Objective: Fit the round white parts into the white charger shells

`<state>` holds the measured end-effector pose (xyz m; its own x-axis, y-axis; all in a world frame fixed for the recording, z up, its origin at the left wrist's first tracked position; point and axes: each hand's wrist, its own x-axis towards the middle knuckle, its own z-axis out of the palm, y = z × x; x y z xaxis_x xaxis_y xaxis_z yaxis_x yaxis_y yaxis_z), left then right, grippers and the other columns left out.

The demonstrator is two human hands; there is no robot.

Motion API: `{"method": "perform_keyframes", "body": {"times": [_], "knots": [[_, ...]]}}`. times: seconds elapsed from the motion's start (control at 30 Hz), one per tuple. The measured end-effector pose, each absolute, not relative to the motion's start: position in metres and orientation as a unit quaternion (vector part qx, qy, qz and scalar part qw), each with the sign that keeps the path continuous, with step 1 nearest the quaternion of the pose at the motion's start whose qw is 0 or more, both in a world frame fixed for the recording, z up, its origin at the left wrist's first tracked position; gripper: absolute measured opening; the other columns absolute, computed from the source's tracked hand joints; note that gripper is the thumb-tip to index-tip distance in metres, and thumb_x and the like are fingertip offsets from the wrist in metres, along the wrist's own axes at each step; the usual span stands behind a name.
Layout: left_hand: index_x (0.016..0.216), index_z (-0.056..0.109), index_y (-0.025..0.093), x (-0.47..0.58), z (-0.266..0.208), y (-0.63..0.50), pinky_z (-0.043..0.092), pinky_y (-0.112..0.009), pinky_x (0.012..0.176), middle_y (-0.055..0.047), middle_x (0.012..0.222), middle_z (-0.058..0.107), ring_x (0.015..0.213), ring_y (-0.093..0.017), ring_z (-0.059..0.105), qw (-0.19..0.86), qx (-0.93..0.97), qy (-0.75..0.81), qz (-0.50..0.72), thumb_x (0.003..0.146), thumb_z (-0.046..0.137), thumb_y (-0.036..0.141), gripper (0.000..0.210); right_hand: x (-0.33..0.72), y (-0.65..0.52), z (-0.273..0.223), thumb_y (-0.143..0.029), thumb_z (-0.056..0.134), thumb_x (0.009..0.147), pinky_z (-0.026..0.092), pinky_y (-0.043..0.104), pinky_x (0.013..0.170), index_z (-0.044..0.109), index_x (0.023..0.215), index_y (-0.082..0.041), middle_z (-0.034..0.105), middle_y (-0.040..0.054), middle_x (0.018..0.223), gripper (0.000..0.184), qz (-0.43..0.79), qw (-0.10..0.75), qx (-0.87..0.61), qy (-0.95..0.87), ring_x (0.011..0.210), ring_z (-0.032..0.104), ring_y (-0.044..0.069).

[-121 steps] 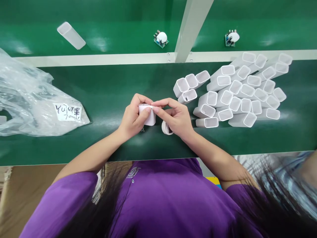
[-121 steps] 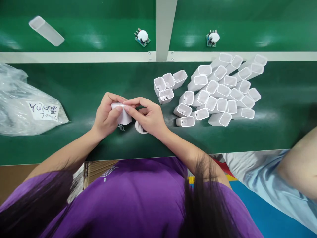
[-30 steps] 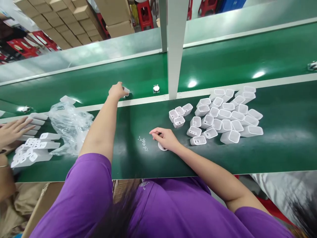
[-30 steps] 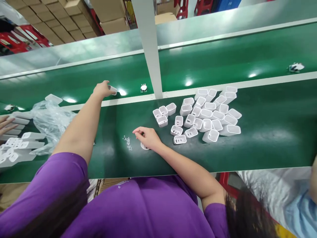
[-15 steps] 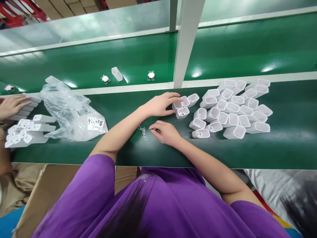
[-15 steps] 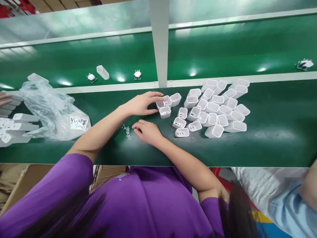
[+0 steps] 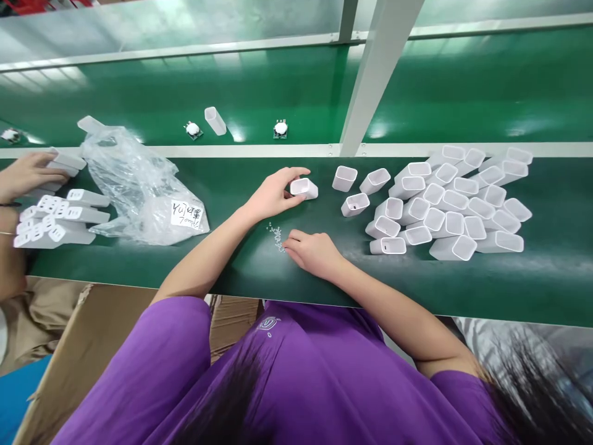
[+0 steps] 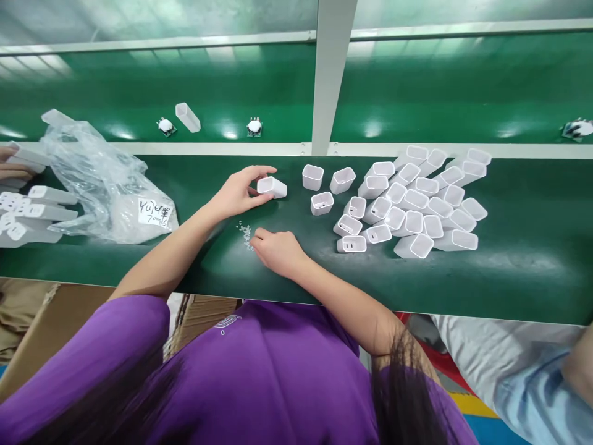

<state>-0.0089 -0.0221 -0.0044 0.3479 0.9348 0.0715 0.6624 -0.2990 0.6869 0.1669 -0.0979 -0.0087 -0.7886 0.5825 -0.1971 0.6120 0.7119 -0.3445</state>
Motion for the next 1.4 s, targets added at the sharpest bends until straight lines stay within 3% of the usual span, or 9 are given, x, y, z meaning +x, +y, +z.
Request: {"method": "perform_keyframes", "body": {"times": [0.33, 0.5, 0.63, 0.73, 0.83, 0.97, 1.13, 1.4], "knots": [[0.101, 0.066, 0.018, -0.025, -0.007, -0.042, 0.051, -0.029, 0.069, -0.007, 0.103, 0.068, 0.087, -0.02, 0.061, 0.286, 0.708, 0.583, 0.278, 0.071, 0.07, 0.041, 0.038, 0.158, -0.102, -0.005, -0.007, 0.028, 0.101, 0.021, 0.032, 0.05, 0.064, 0.112, -0.016, 0.067, 0.0087, 0.108, 0.039, -0.166, 0.069, 0.299, 0.937, 0.08, 0.068, 0.017], [0.1, 0.053, 0.02, -0.019, -0.006, -0.049, 0.058, -0.029, 0.069, -0.002, 0.091, 0.065, 0.082, -0.017, 0.066, 0.518, 0.527, 0.538, 0.406, 0.062, 0.077, 0.034, 0.047, 0.158, -0.1, -0.007, -0.018, 0.027, 0.105, 0.022, 0.032, 0.049, 0.062, 0.116, -0.014, 0.065, 0.0113, 0.11, 0.036, -0.166, 0.067, 0.323, 0.929, 0.078, 0.067, 0.018], [0.11, 0.051, 0.023, -0.015, 0.0, -0.053, 0.062, -0.029, 0.063, -0.002, 0.094, 0.065, 0.08, -0.018, 0.07, 0.648, 0.417, 0.466, 0.435, 0.063, 0.074, 0.03, 0.052, 0.161, -0.097, -0.008, -0.024, 0.031, 0.106, 0.026, 0.031, 0.051, 0.061, 0.118, -0.014, 0.064, 0.0114, 0.111, 0.034, -0.199, 0.067, 0.352, 0.912, 0.075, 0.065, 0.018], [0.112, 0.053, 0.024, -0.013, 0.001, -0.055, 0.06, -0.026, 0.058, -0.003, 0.092, 0.064, 0.078, -0.017, 0.069, 0.673, 0.402, 0.442, 0.435, 0.066, 0.075, 0.034, 0.052, 0.168, -0.09, -0.012, -0.026, 0.041, 0.104, 0.035, 0.027, 0.058, 0.062, 0.11, -0.017, 0.064, 0.0069, 0.108, 0.024, -0.307, -0.021, 0.386, 0.87, 0.078, 0.064, 0.016], [0.112, 0.057, 0.022, -0.01, -0.001, -0.058, 0.059, -0.026, 0.054, -0.003, 0.087, 0.064, 0.074, -0.017, 0.068, 0.665, 0.419, 0.438, 0.436, 0.065, 0.082, 0.04, 0.056, 0.178, -0.079, -0.014, -0.026, 0.049, 0.1, 0.042, 0.024, 0.064, 0.062, 0.098, -0.018, 0.063, 0.0034, 0.096, 0.015, -0.42, -0.221, 0.397, 0.786, 0.078, 0.06, 0.013], [0.107, 0.064, 0.018, -0.002, 0.001, -0.067, 0.064, -0.031, 0.066, -0.006, 0.09, 0.071, 0.083, -0.021, 0.071, 0.665, 0.414, 0.423, 0.455, 0.071, 0.079, 0.056, 0.055, 0.19, -0.068, -0.007, -0.033, 0.052, 0.097, 0.041, 0.022, 0.056, 0.059, 0.092, -0.018, 0.061, 0.0035, 0.093, 0.018, -0.472, -0.418, 0.405, 0.662, 0.07, 0.054, 0.011], [0.109, 0.065, 0.018, 0.004, 0.005, -0.075, 0.065, -0.033, 0.075, -0.012, 0.108, 0.075, 0.098, -0.025, 0.073, 0.688, 0.398, 0.406, 0.451, 0.078, 0.073, 0.06, 0.053, 0.195, -0.064, -0.001, -0.034, 0.053, 0.097, 0.04, 0.023, 0.054, 0.06, 0.091, -0.018, 0.062, 0.0043, 0.094, 0.018, -0.432, -0.442, 0.429, 0.658, 0.069, 0.053, 0.011], [0.11, 0.065, 0.017, 0.005, 0.005, -0.079, 0.064, -0.036, 0.078, -0.014, 0.114, 0.075, 0.1, -0.028, 0.074, 0.714, 0.38, 0.395, 0.436, 0.076, 0.075, 0.061, 0.057, 0.195, -0.064, -0.009, -0.027, 0.048, 0.101, 0.043, 0.025, 0.064, 0.062, 0.092, -0.019, 0.065, 0.0045, 0.091, 0.019, -0.275, -0.437, 0.438, 0.736, 0.073, 0.055, 0.012]]}}
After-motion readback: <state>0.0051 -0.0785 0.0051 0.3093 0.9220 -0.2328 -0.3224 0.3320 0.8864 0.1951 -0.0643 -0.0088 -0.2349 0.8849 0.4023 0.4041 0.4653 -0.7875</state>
